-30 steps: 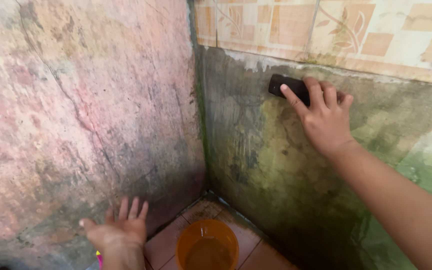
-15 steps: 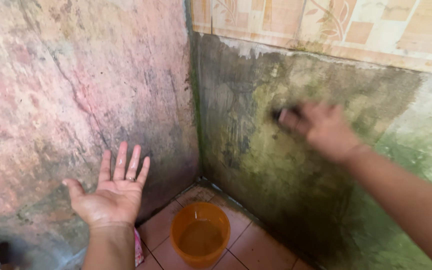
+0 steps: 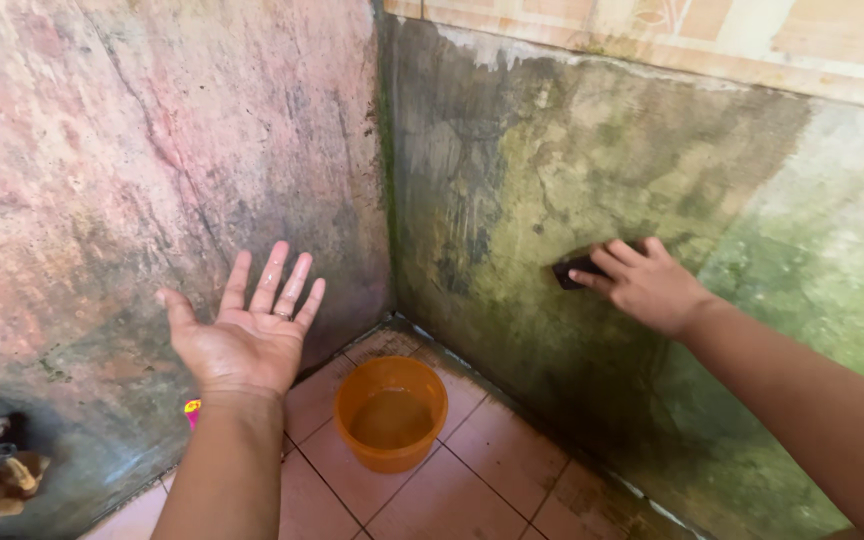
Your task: The person scrubs a moldy lower wall section in a tiled bathroom using a dark sponge and water from an orange bucket. They repeatedly dip the sponge and scrub the same area while holding a pink detergent packet.
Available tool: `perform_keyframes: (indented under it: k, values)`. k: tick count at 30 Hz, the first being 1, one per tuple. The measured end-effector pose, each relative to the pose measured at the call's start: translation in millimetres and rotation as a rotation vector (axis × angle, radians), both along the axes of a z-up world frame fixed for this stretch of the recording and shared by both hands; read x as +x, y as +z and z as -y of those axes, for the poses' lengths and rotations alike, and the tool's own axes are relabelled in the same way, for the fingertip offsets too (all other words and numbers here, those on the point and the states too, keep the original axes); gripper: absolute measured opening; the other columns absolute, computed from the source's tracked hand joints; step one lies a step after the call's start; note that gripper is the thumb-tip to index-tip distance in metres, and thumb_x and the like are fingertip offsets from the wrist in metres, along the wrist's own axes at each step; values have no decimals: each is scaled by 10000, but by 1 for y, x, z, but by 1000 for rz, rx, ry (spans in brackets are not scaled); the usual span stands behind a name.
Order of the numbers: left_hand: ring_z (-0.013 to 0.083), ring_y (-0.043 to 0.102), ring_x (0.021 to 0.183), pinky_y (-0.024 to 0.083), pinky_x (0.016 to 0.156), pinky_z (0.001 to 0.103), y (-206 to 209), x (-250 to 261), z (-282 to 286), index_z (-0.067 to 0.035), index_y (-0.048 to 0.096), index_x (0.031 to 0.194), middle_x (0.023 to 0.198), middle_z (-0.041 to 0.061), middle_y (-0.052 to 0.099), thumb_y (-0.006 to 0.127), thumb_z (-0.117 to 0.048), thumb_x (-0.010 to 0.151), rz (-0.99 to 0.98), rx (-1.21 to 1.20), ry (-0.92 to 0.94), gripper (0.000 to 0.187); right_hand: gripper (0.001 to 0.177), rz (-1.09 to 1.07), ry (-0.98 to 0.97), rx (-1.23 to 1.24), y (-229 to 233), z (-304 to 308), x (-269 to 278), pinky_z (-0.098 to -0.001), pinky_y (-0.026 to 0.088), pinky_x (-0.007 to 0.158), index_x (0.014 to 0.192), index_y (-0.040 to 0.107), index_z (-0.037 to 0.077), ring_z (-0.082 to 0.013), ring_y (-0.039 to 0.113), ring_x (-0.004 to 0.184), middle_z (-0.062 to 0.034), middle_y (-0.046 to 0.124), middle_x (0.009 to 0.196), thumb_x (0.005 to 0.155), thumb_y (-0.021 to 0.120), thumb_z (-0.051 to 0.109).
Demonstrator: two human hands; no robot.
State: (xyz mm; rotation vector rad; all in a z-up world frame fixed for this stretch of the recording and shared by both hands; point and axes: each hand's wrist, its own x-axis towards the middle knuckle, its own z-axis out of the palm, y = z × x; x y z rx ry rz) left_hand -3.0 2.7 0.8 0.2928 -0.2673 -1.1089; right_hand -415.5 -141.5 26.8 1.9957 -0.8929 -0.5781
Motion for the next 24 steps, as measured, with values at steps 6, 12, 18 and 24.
perform_keyframes:
  k: [6,12,18,24]
  values:
    - [504,436,1437,340,1150,691,11,-5,-11,-59,276,1557,1578,258,428,290,-763,869,7,-22,-14,984,673,719,-91,-157,57,-22,-11,-526,353,1095,1553,399,394,-314,399,1303,-49,484,1487,934,602,221]
    - [488,438,1441,353,1143,684,16,-5,-16,-48,273,1556,1574,260,437,282,-770,870,36,4,15,996,804,490,-7,-452,66,-33,-32,-447,495,964,1551,422,384,-270,511,1176,-74,528,1407,867,698,66]
    - [467,426,1398,362,1142,677,18,-4,-20,-59,266,1558,1534,237,421,277,-774,863,57,29,40,997,764,147,10,146,-27,-21,-32,-397,486,926,1560,268,196,-251,482,1169,-71,491,1312,916,628,-3]
    - [468,428,1397,365,1139,681,21,-4,-17,-20,277,1562,1529,218,448,275,-770,869,44,-5,60,1021,900,285,-119,167,-11,-15,-25,-430,442,1000,1585,188,360,-300,411,1259,-78,400,1455,897,630,-15]
